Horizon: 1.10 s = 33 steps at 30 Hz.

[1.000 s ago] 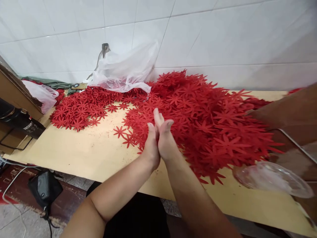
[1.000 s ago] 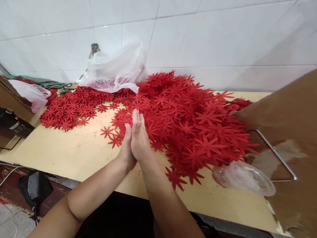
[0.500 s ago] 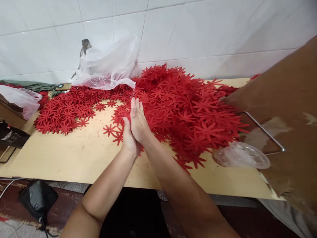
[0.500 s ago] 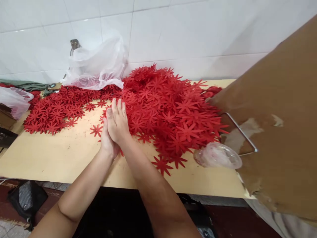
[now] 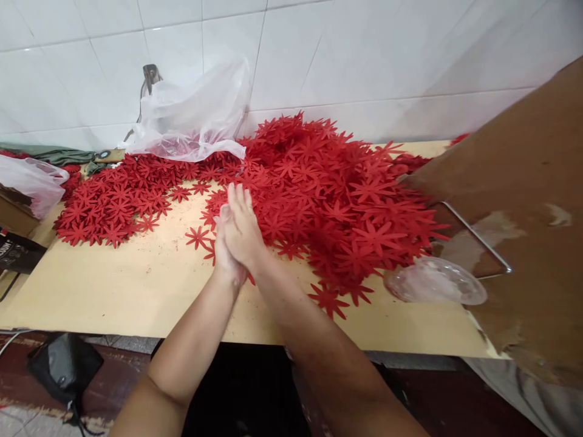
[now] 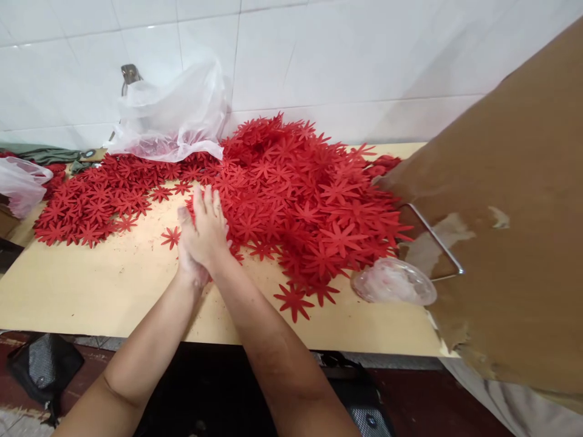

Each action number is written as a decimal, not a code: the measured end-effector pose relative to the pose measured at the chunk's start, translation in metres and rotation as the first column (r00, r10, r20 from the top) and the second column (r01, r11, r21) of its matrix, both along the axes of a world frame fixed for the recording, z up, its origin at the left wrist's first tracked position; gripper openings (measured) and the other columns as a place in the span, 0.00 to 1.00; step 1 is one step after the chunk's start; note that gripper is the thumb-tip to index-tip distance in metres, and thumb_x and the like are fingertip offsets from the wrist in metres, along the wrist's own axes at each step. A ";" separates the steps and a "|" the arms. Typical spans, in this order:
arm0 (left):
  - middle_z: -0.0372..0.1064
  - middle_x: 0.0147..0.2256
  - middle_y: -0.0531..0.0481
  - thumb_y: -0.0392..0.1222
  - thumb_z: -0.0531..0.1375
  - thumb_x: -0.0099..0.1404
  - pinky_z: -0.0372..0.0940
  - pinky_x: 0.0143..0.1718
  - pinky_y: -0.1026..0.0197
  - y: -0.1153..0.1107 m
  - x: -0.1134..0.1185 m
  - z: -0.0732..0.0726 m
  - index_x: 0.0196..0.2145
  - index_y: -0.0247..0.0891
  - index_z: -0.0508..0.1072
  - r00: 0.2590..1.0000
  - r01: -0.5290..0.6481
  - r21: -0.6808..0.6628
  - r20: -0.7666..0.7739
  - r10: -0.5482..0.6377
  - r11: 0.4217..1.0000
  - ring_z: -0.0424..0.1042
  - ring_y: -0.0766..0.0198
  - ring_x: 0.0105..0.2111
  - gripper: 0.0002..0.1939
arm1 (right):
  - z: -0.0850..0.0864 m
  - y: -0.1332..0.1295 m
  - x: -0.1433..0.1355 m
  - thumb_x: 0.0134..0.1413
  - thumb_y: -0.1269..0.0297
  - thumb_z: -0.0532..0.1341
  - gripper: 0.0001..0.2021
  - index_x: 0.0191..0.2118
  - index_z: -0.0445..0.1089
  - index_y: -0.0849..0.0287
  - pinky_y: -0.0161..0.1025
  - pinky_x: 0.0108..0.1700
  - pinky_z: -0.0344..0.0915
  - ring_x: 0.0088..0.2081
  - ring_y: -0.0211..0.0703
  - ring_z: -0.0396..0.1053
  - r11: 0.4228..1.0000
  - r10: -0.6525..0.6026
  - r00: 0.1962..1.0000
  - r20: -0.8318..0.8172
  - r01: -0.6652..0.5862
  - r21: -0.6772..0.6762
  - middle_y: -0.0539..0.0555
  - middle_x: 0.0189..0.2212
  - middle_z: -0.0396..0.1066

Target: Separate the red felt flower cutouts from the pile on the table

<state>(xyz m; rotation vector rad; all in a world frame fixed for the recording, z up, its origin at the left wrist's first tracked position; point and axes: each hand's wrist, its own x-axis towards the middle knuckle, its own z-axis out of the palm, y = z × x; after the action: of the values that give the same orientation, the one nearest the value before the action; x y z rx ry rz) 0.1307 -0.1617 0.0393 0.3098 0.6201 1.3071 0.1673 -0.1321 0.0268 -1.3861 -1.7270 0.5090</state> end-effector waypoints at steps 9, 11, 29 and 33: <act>0.63 0.58 0.48 0.65 0.38 0.65 0.53 0.61 0.55 0.003 -0.011 0.002 0.57 0.43 0.65 0.989 -0.041 0.144 0.149 0.019 0.989 0.55 0.58 0.63 0.35 | -0.010 -0.017 0.010 0.52 0.34 0.27 0.48 0.65 0.49 0.64 0.56 0.67 0.39 0.69 0.52 0.32 0.992 0.071 0.996 0.057 -0.076 0.103 0.62 0.66 0.46; 0.63 0.58 0.50 0.63 0.39 0.66 0.53 0.61 0.54 0.000 -0.009 -0.001 0.58 0.46 0.64 0.988 -0.037 0.139 0.156 0.015 0.990 0.56 0.59 0.63 0.32 | 0.001 -0.022 0.003 0.52 0.35 0.25 0.47 0.67 0.45 0.62 0.54 0.67 0.41 0.69 0.50 0.32 0.986 0.091 0.993 0.076 -0.100 0.131 0.59 0.67 0.45; 0.75 0.40 0.45 0.56 0.44 0.67 0.63 0.51 0.60 0.003 -0.008 -0.007 0.43 0.35 0.74 0.995 0.039 0.014 0.088 -0.040 0.999 0.72 0.61 0.46 0.26 | -0.009 0.007 0.018 0.53 0.33 0.30 0.47 0.58 0.64 0.65 0.55 0.66 0.46 0.66 0.53 0.48 0.997 -0.003 0.996 -0.093 0.011 0.082 0.62 0.60 0.61; 0.72 0.27 0.53 0.37 0.54 0.64 0.64 0.41 0.64 0.004 -0.008 -0.009 0.35 0.35 0.72 0.998 0.055 -0.058 -0.035 -0.057 0.997 0.70 0.71 0.26 0.07 | -0.017 0.029 0.028 0.50 0.30 0.34 0.49 0.53 0.68 0.70 0.52 0.66 0.48 0.63 0.55 0.55 0.986 -0.114 0.960 -0.254 0.141 0.090 0.66 0.55 0.67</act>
<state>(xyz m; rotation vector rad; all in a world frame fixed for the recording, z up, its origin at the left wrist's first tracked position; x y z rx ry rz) 0.1224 -0.1573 0.0302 0.3029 0.6738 1.2301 0.1957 -0.1035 0.0099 -1.2884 -1.4327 0.4882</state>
